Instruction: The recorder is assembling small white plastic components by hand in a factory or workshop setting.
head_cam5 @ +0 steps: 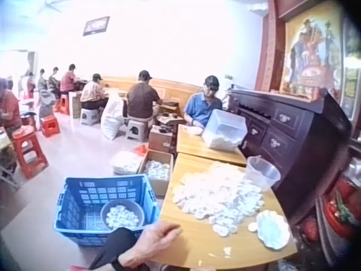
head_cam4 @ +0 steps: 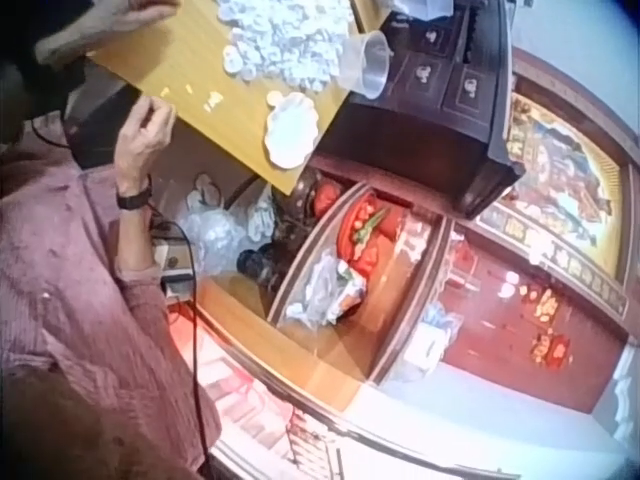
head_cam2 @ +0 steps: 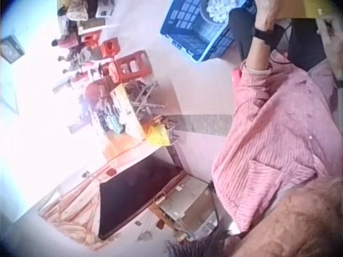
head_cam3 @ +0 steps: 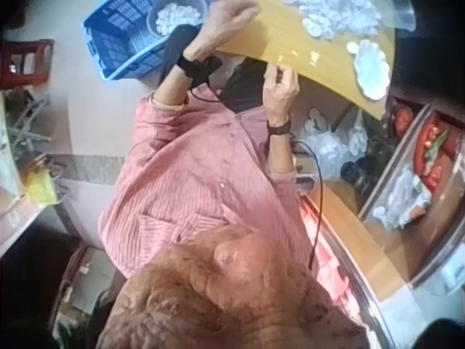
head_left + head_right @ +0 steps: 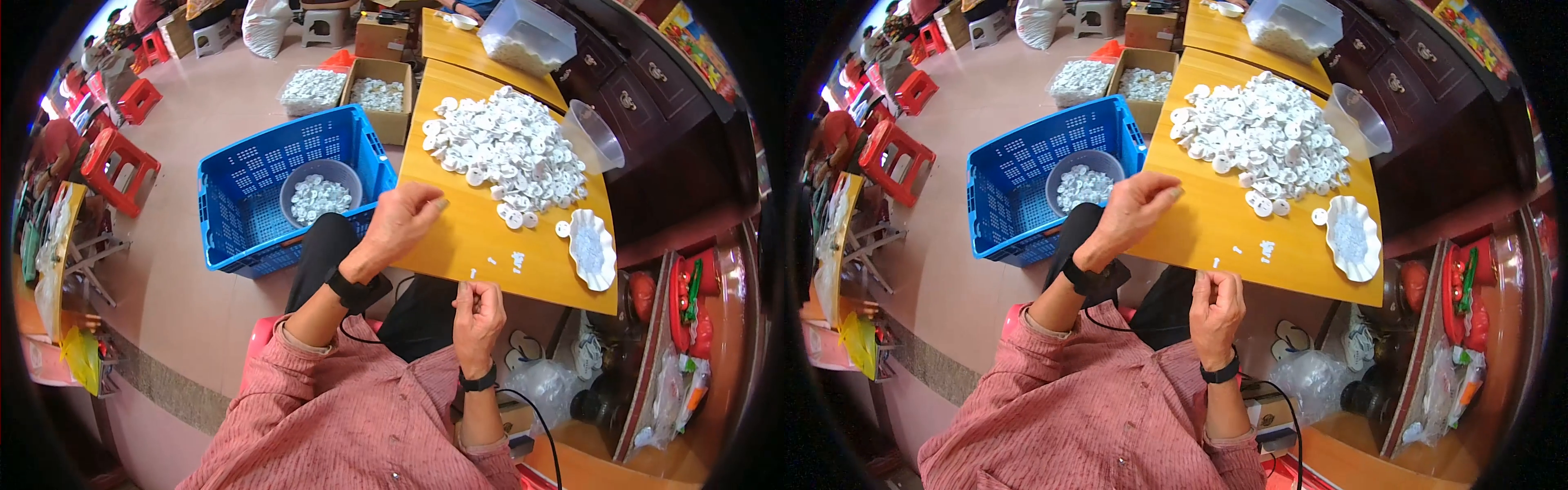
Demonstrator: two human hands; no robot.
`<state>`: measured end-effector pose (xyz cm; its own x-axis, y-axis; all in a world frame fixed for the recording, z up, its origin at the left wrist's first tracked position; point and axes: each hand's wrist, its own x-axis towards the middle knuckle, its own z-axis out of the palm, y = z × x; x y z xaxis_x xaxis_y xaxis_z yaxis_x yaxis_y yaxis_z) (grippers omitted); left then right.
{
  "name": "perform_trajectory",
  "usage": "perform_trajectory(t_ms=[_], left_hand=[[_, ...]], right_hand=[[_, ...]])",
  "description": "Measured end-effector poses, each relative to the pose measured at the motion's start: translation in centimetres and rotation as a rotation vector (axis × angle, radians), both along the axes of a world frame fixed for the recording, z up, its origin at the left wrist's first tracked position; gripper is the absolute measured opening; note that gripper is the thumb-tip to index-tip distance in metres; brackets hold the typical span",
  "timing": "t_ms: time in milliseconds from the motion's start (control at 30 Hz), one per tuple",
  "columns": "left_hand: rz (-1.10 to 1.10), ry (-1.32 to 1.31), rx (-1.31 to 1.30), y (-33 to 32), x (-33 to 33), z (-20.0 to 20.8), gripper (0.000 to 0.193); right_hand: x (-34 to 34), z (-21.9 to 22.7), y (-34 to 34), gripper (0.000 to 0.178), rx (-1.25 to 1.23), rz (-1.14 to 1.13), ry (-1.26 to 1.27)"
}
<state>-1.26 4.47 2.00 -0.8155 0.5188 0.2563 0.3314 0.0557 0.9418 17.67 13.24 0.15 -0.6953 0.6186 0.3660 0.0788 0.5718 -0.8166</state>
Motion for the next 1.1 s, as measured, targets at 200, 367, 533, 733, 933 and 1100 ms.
perform_trajectory(t_ms=[200,367,533,733,933,1100], left_hand=[[-0.161,0.291,-0.129,4.3,1.6,0.0,0.023],[-0.256,0.378,-0.116,6.8,1.8,0.0,0.021],[-0.295,0.412,-0.162,8.4,1.1,0.1,0.020],[-0.267,0.494,-0.258,10.5,0.4,0.5,0.021],[-0.318,0.616,-0.177,13.3,0.9,1.0,0.023],[-0.358,0.701,-0.430,14.1,1.4,0.7,0.019]], right_hand=[[0.4,-0.4,2.5,0.009,0.102,-0.149,-0.045],[0.5,-0.4,3.0,0.009,0.167,-0.195,-0.049],[0.0,-0.7,2.7,0.011,0.353,-0.163,-0.031],[0.0,-0.5,2.4,0.027,0.649,-0.107,-0.141],[0.2,-0.3,2.4,0.027,0.672,-0.067,-0.136],[0.5,-0.6,2.5,0.027,0.691,-0.045,-0.118]])
